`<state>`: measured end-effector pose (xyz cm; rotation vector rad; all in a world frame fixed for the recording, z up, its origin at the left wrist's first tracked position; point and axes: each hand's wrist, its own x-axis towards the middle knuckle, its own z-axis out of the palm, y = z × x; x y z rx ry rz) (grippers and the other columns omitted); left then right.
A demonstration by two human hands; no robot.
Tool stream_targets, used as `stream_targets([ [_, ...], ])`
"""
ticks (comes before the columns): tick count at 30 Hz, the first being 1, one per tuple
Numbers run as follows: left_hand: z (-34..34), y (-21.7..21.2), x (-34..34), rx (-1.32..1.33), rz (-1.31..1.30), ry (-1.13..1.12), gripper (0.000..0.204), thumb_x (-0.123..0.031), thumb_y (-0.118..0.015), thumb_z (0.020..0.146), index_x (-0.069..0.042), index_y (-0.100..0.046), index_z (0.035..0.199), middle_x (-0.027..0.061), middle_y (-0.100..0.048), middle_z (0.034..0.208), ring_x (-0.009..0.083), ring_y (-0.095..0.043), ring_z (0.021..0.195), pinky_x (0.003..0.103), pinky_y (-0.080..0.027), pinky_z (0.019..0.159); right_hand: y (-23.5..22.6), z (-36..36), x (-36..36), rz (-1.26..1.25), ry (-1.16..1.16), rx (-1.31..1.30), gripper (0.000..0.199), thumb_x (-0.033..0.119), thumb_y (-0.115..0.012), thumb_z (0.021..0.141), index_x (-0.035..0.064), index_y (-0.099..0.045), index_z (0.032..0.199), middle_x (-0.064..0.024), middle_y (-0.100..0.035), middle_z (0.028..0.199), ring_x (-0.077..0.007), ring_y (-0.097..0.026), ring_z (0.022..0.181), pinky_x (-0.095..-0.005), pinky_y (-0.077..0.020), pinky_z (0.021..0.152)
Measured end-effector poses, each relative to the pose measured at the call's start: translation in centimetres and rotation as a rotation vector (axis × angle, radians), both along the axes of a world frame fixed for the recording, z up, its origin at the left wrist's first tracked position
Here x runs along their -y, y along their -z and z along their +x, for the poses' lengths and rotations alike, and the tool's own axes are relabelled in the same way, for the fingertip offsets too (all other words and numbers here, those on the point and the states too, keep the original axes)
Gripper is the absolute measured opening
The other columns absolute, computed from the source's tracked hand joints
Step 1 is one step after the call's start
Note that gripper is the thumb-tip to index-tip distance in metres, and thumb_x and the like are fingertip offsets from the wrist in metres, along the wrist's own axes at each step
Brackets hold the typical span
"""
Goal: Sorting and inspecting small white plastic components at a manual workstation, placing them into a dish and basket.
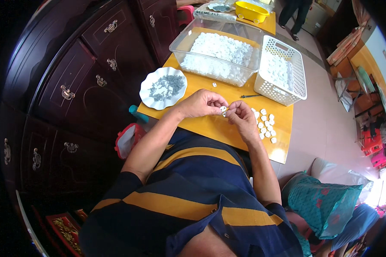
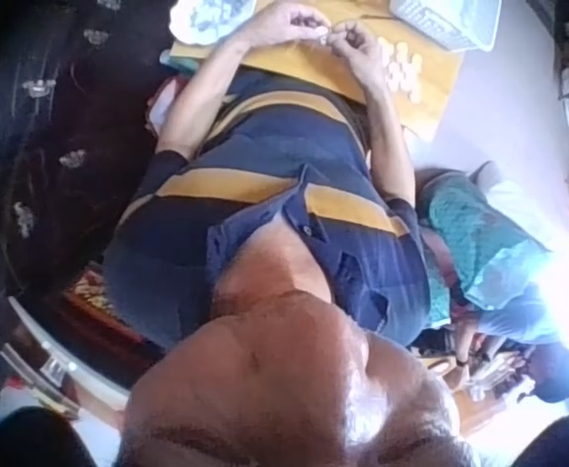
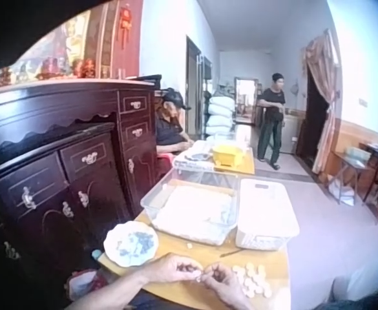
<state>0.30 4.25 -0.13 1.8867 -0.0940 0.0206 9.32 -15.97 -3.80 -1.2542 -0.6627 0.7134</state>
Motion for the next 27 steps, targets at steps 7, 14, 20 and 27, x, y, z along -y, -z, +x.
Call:
stream_targets([
  [7, 0.5, 1.0, 0.7, 0.030, -0.072, 0.000, 0.024, -0.006, -0.073, 0.089, -0.003, -0.072, 0.112, -0.0025, -0.071, 0.092, 0.0030, -0.060, 0.080, 0.020, -0.051, 0.077, -0.3, -0.2, -0.1, -0.007, 0.050, -0.079, 0.009, 0.003, -0.063, 0.095, 0.0066, -0.057, 0.101, 0.0033, -0.062, 0.083, -0.0031, -0.057, 0.073, -0.0190, -0.0459, 0.064],
  [14, 0.8, 1.8, 2.6, 0.139, -0.034, -0.114, 0.031, -0.006, -0.075, 0.086, -0.003, -0.070, 0.117, -0.0018, -0.070, 0.095, 0.0044, -0.061, 0.080, 0.022, -0.051, 0.075, -0.2, -0.4, -0.4, 0.120, 0.161, -0.302, 0.011, 0.006, -0.065, 0.095, 0.0122, -0.057, 0.099, 0.0036, -0.061, 0.080, -0.0073, -0.056, 0.067, -0.0211, -0.0440, 0.063],
  [20, 0.7, 1.9, 3.6, 0.319, 0.161, -0.236, 0.034, -0.006, -0.078, 0.082, -0.005, -0.071, 0.115, 0.0036, -0.071, 0.094, 0.0094, -0.064, 0.077, 0.025, -0.052, 0.069, 0.3, -0.8, -0.8, 0.138, 0.213, -0.320, 0.013, 0.006, -0.067, 0.093, 0.0126, -0.058, 0.100, 0.0038, -0.063, 0.080, -0.0061, -0.055, 0.066, -0.0206, -0.0439, 0.063],
  [27, 0.8, 1.7, 3.9, 0.376, 0.250, -0.274, 0.027, -0.009, -0.077, 0.084, -0.003, -0.070, 0.109, 0.0067, -0.071, 0.096, 0.0121, -0.067, 0.076, 0.026, -0.053, 0.065, 0.5, -0.8, -0.8, 0.151, 0.214, -0.310, 0.012, 0.007, -0.067, 0.094, 0.0112, -0.058, 0.100, 0.0037, -0.062, 0.079, -0.0065, -0.054, 0.065, -0.0211, -0.0436, 0.064],
])
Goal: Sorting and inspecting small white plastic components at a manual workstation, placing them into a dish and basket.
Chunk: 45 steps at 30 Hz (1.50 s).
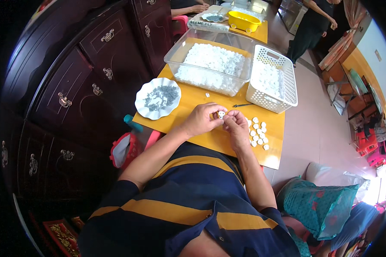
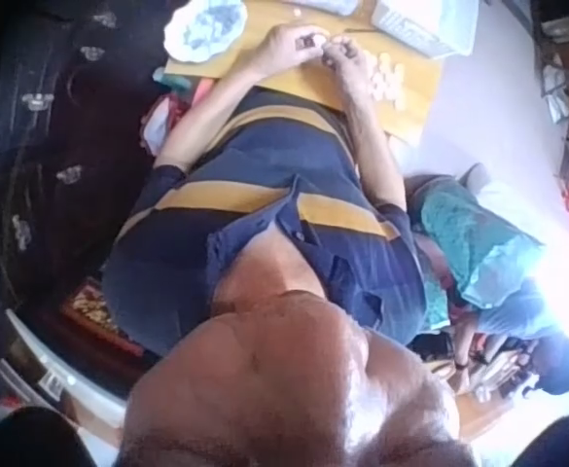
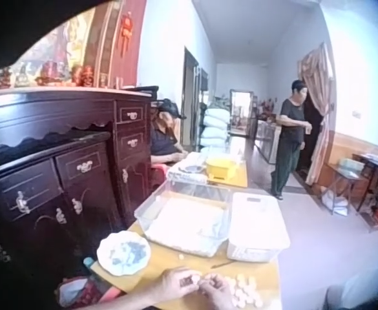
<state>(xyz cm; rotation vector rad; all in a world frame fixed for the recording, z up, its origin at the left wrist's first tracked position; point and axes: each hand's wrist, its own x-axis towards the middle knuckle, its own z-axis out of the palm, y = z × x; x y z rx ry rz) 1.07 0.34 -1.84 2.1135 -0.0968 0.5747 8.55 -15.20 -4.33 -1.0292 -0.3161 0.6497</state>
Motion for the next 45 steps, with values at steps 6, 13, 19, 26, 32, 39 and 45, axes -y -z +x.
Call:
stream_targets([
  [6, -0.1, -0.1, 0.1, 0.010, -0.053, -0.021, 0.024, -0.011, -0.075, 0.087, -0.003, -0.070, 0.109, 0.0084, -0.073, 0.098, 0.0144, -0.068, 0.078, 0.027, -0.053, 0.064, -1.1, -0.4, 0.1, 0.014, -0.019, -0.023, 0.007, 0.008, -0.064, 0.096, 0.0087, -0.059, 0.101, 0.0019, -0.062, 0.086, -0.0070, -0.055, 0.070, -0.0217, -0.0441, 0.065],
  [13, -0.5, -1.1, 0.2, 0.021, -0.031, -0.025, 0.026, -0.008, -0.073, 0.085, -0.002, -0.069, 0.110, 0.0105, -0.073, 0.099, 0.0183, -0.071, 0.080, 0.030, -0.057, 0.063, -1.1, -0.3, 0.3, -0.030, -0.062, -0.100, 0.011, 0.017, -0.061, 0.100, 0.0075, -0.062, 0.105, 0.0007, -0.066, 0.089, -0.0078, -0.059, 0.074, -0.0226, -0.0479, 0.069],
  [19, -0.3, -0.9, 0.0, 0.068, 0.026, 0.008, 0.029, -0.008, -0.074, 0.081, -0.002, -0.067, 0.109, 0.0130, -0.071, 0.108, 0.0279, -0.070, 0.095, 0.036, -0.057, 0.079, -0.2, 0.1, 0.5, 0.014, -0.182, -0.165, 0.018, 0.024, -0.061, 0.102, 0.0079, -0.067, 0.105, 0.0014, -0.068, 0.086, -0.0079, -0.062, 0.075, -0.0238, -0.0499, 0.070],
  [26, -0.1, -0.5, 0.1, 0.154, 0.171, -0.017, 0.030, -0.011, -0.075, 0.078, -0.004, -0.068, 0.106, 0.0139, -0.070, 0.107, 0.0325, -0.067, 0.099, 0.040, -0.055, 0.086, -1.4, -0.8, -0.1, -0.029, -0.086, -0.113, 0.020, 0.018, -0.055, 0.101, 0.0055, -0.067, 0.091, 0.0011, -0.063, 0.080, -0.0078, -0.056, 0.068, -0.0235, -0.0449, 0.060],
  [32, -0.3, -0.8, 0.1, 0.207, 0.370, -0.077, 0.030, -0.017, -0.075, 0.079, -0.006, -0.068, 0.106, 0.0109, -0.071, 0.100, 0.0306, -0.068, 0.094, 0.039, -0.055, 0.081, -0.7, -0.5, 0.1, -0.062, -0.039, -0.044, 0.017, 0.015, -0.058, 0.099, 0.0036, -0.070, 0.094, 0.0005, -0.065, 0.081, -0.0071, -0.058, 0.068, -0.0224, -0.0447, 0.060],
  [39, -0.7, -1.2, 0.5, 0.185, 0.356, -0.075, 0.024, -0.011, -0.072, 0.083, -0.003, -0.068, 0.105, 0.0153, -0.071, 0.098, 0.0343, -0.068, 0.092, 0.041, -0.055, 0.080, -0.6, -0.5, 0.3, -0.076, -0.053, -0.045, 0.019, 0.019, -0.061, 0.099, 0.0038, -0.071, 0.094, -0.0012, -0.065, 0.079, -0.0096, -0.056, 0.071, -0.0240, -0.0445, 0.067],
  [45, -0.4, -0.9, 0.7, 0.227, 0.390, -0.077, 0.020, -0.010, -0.069, 0.085, -0.004, -0.066, 0.103, 0.0159, -0.070, 0.094, 0.0358, -0.067, 0.088, 0.043, -0.054, 0.077, -0.3, -0.4, 0.4, -0.037, -0.049, -0.043, 0.019, 0.019, -0.061, 0.099, 0.0046, -0.071, 0.092, -0.0003, -0.064, 0.076, -0.0084, -0.055, 0.069, -0.0229, -0.0429, 0.065],
])
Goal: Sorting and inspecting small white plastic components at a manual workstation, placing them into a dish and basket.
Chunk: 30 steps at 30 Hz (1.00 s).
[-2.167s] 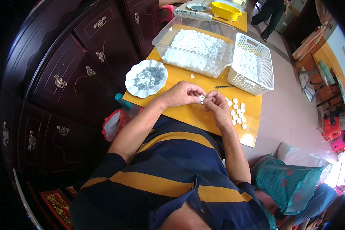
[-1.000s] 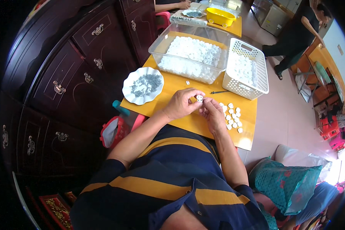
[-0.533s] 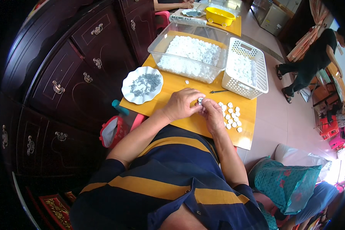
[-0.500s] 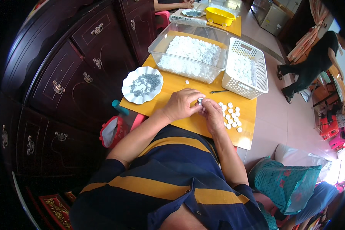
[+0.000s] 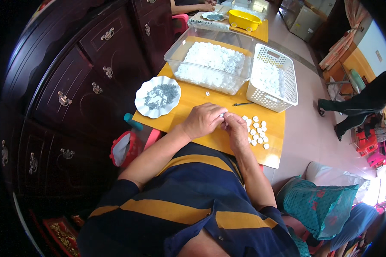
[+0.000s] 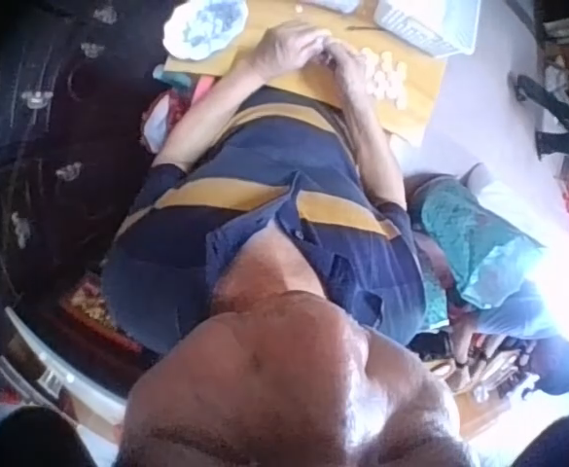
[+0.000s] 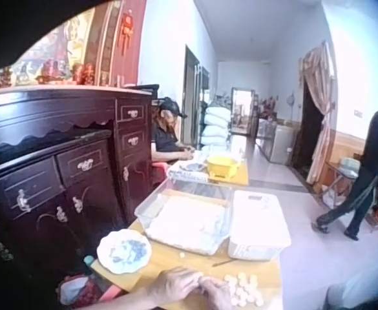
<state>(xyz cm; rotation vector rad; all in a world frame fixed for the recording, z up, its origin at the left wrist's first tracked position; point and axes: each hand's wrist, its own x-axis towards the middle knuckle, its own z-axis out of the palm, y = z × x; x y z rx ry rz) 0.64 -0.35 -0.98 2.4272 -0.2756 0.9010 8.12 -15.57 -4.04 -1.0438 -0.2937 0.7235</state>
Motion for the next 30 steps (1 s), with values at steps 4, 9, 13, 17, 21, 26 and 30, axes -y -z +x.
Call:
stream_targets([
  [4, 0.1, 0.2, -0.2, 0.014, 0.010, 0.009, 0.018, -0.010, -0.069, 0.085, -0.004, -0.065, 0.102, 0.0159, -0.069, 0.091, 0.0364, -0.067, 0.087, 0.044, -0.054, 0.076, 1.1, 0.6, -0.5, -0.111, 0.052, 0.075, 0.018, 0.019, -0.063, 0.098, 0.0053, -0.071, 0.090, -0.0006, -0.064, 0.074, -0.0080, -0.055, 0.066, -0.0227, -0.0417, 0.063],
  [9, 0.0, 0.2, -0.1, 0.041, 0.008, 0.027, 0.019, -0.009, -0.069, 0.085, -0.003, -0.065, 0.103, 0.0159, -0.070, 0.092, 0.0362, -0.067, 0.086, 0.044, -0.054, 0.076, 1.4, 0.5, -0.3, -0.114, 0.065, 0.151, 0.018, 0.019, -0.064, 0.097, 0.0054, -0.071, 0.088, -0.0006, -0.064, 0.073, -0.0082, -0.055, 0.065, -0.0222, -0.0420, 0.063],
  [13, -0.5, 0.1, 0.1, 0.054, 0.022, 0.022, 0.022, -0.009, -0.070, 0.083, -0.003, -0.066, 0.104, 0.0155, -0.070, 0.093, 0.0355, -0.068, 0.085, 0.043, -0.054, 0.076, 0.9, -0.3, -0.3, -0.061, 0.072, 0.103, 0.019, 0.019, -0.063, 0.097, 0.0048, -0.070, 0.087, -0.0007, -0.063, 0.072, -0.0093, -0.056, 0.065, -0.0233, -0.0435, 0.063],
  [17, -0.5, 0.7, 0.2, 0.041, -0.011, 0.011, 0.023, -0.010, -0.071, 0.083, -0.005, -0.067, 0.105, 0.0155, -0.070, 0.092, 0.0348, -0.068, 0.085, 0.043, -0.054, 0.075, 1.0, -0.4, -0.2, -0.077, 0.052, 0.065, 0.018, 0.020, -0.064, 0.096, 0.0055, -0.070, 0.087, -0.0006, -0.062, 0.071, -0.0093, -0.056, 0.064, -0.0239, -0.0423, 0.061],
  [21, -0.3, 0.0, 0.1, -0.004, -0.016, 0.000, 0.025, -0.013, -0.071, 0.086, -0.005, -0.067, 0.109, 0.0161, -0.071, 0.095, 0.0363, -0.068, 0.087, 0.043, -0.055, 0.076, 2.2, 1.1, -0.1, -0.145, 0.069, 0.205, 0.018, 0.021, -0.063, 0.096, 0.0063, -0.071, 0.087, -0.0004, -0.062, 0.072, -0.0087, -0.056, 0.065, -0.0235, -0.0408, 0.060],
  [26, 0.1, 0.1, -0.2, -0.006, 0.019, -0.008, 0.025, -0.017, -0.069, 0.087, -0.004, -0.065, 0.108, 0.0141, -0.071, 0.098, 0.0332, -0.069, 0.090, 0.042, -0.056, 0.076, 2.3, 1.7, -0.1, -0.134, 0.057, 0.257, 0.019, 0.021, -0.063, 0.096, 0.0058, -0.071, 0.087, -0.0007, -0.063, 0.073, -0.0088, -0.056, 0.066, -0.0231, -0.0413, 0.062],
  [30, 0.1, 0.6, -0.4, -0.023, 0.041, 0.004, 0.024, -0.017, -0.068, 0.087, -0.004, -0.065, 0.107, 0.0141, -0.071, 0.097, 0.0329, -0.069, 0.090, 0.042, -0.056, 0.076, 2.2, 1.5, 0.0, -0.114, 0.039, 0.204, 0.019, 0.020, -0.063, 0.096, 0.0050, -0.071, 0.087, -0.0007, -0.063, 0.073, -0.0088, -0.056, 0.067, -0.0231, -0.0414, 0.062],
])
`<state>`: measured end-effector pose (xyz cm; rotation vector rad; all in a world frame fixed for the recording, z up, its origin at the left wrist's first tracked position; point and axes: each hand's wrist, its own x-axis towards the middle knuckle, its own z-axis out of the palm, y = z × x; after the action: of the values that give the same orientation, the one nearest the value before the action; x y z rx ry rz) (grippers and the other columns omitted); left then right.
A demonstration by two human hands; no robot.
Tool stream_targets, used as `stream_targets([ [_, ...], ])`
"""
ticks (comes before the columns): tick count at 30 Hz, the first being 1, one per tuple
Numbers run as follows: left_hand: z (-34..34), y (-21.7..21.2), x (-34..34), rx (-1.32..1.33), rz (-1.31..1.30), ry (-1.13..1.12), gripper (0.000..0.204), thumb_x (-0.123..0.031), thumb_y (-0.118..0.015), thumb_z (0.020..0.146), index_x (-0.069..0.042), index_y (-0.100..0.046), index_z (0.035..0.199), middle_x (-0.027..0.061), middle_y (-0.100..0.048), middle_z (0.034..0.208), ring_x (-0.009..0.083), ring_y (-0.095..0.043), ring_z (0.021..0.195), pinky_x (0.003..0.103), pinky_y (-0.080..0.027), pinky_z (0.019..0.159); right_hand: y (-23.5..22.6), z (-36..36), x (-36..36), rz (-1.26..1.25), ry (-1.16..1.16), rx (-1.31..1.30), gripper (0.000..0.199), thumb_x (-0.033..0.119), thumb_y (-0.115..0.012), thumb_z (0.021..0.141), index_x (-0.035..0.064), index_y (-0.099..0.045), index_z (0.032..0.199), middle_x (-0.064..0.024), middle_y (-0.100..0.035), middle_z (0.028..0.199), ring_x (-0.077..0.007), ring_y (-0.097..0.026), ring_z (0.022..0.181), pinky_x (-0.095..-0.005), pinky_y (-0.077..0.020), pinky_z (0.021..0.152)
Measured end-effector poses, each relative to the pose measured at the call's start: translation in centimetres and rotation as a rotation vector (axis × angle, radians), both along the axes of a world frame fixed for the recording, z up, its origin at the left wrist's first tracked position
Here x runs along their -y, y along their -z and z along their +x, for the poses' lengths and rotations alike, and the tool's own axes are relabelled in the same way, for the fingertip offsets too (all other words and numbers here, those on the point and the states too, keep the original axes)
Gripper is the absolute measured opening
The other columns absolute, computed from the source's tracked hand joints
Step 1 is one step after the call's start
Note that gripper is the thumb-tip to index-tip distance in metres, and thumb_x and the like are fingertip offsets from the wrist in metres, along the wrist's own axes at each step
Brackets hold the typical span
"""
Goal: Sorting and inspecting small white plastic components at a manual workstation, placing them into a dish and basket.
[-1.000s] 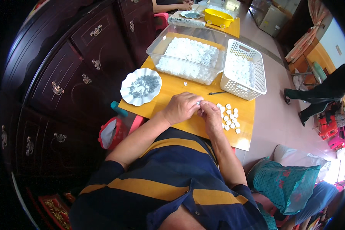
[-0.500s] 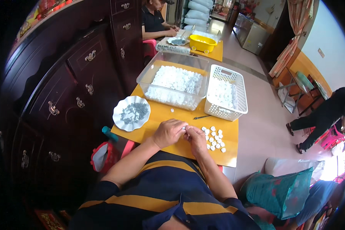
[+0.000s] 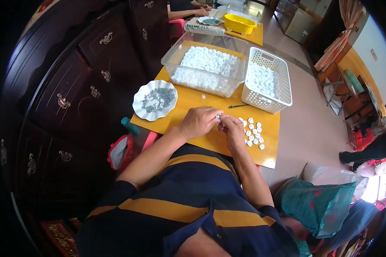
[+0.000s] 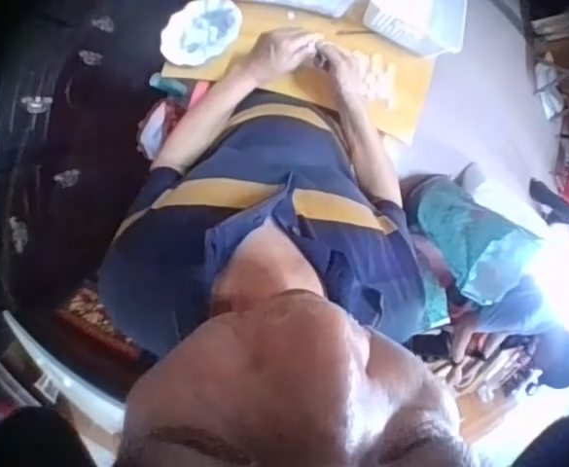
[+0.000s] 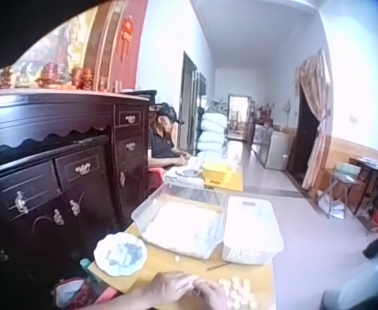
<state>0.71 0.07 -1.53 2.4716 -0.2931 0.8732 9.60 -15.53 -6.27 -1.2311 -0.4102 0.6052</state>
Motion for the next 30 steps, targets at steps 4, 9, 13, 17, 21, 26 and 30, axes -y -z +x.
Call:
stream_targets([
  [4, -0.4, -0.2, 0.2, 0.017, -0.013, 0.015, 0.021, -0.011, -0.068, 0.088, -0.003, -0.066, 0.107, 0.0170, -0.071, 0.097, 0.0356, -0.069, 0.088, 0.042, -0.056, 0.076, -2.2, -1.4, -0.2, -0.003, 0.052, -0.057, 0.021, 0.014, -0.061, 0.095, 0.0029, -0.066, 0.078, 0.0024, -0.059, 0.071, -0.0067, -0.051, 0.064, -0.0248, -0.0403, 0.057],
  [9, -0.4, 0.0, 0.1, 0.077, -0.001, 0.021, 0.017, -0.010, -0.067, 0.088, -0.002, -0.066, 0.103, 0.0176, -0.071, 0.094, 0.0356, -0.069, 0.086, 0.042, -0.056, 0.074, -1.6, -1.6, -0.4, 0.005, 0.054, -0.055, 0.020, 0.015, -0.062, 0.094, 0.0029, -0.068, 0.080, 0.0021, -0.060, 0.071, -0.0069, -0.053, 0.064, -0.0239, -0.0416, 0.058],
  [13, -0.4, 0.0, 0.1, 0.072, 0.014, 0.007, 0.016, -0.011, -0.067, 0.089, -0.002, -0.066, 0.102, 0.0178, -0.071, 0.092, 0.0356, -0.069, 0.084, 0.042, -0.056, 0.073, -1.7, -1.9, -0.6, 0.020, 0.078, -0.030, 0.019, 0.015, -0.062, 0.095, 0.0029, -0.068, 0.082, 0.0013, -0.061, 0.072, -0.0075, -0.054, 0.065, -0.0233, -0.0421, 0.060],
  [17, -0.4, -0.7, 0.7, 0.068, -0.026, 0.010, 0.018, -0.012, -0.067, 0.088, -0.002, -0.067, 0.103, 0.0173, -0.071, 0.093, 0.0353, -0.069, 0.084, 0.042, -0.056, 0.073, -2.3, -1.9, -0.2, 0.064, 0.059, -0.092, 0.020, 0.016, -0.060, 0.096, 0.0031, -0.068, 0.083, 0.0011, -0.060, 0.073, -0.0077, -0.054, 0.067, -0.0235, -0.0421, 0.060],
  [21, -0.4, -1.0, 0.6, 0.068, -0.058, 0.002, 0.021, -0.013, -0.069, 0.087, -0.002, -0.067, 0.105, 0.0168, -0.070, 0.094, 0.0351, -0.069, 0.086, 0.042, -0.056, 0.074, -2.2, -1.7, -0.1, 0.105, -0.030, -0.124, 0.020, 0.023, -0.061, 0.099, 0.0061, -0.068, 0.091, -0.0006, -0.064, 0.078, -0.0095, -0.057, 0.068, -0.0237, -0.0462, 0.065],
  [26, -0.2, -1.4, 1.7, -0.018, -0.183, 0.005, 0.027, -0.014, -0.073, 0.084, -0.004, -0.067, 0.108, 0.0132, -0.069, 0.088, 0.0308, -0.068, 0.080, 0.039, -0.054, 0.071, -3.4, -0.6, 0.2, 0.184, -0.064, -0.299, 0.015, 0.024, -0.062, 0.099, 0.0087, -0.065, 0.098, 0.0006, -0.066, 0.084, -0.0076, -0.056, 0.066, -0.0236, -0.0471, 0.063],
  [30, -0.4, -0.2, 1.8, -0.114, -0.147, -0.009, 0.029, -0.014, -0.073, 0.083, -0.006, -0.068, 0.110, 0.0117, -0.068, 0.086, 0.0286, -0.067, 0.078, 0.037, -0.053, 0.070, -4.6, 3.3, 3.7, 0.230, 0.110, -0.297, 0.013, 0.023, -0.066, 0.097, 0.0104, -0.064, 0.101, 0.0012, -0.066, 0.085, -0.0061, -0.054, 0.063, -0.0225, -0.0454, 0.059],
])
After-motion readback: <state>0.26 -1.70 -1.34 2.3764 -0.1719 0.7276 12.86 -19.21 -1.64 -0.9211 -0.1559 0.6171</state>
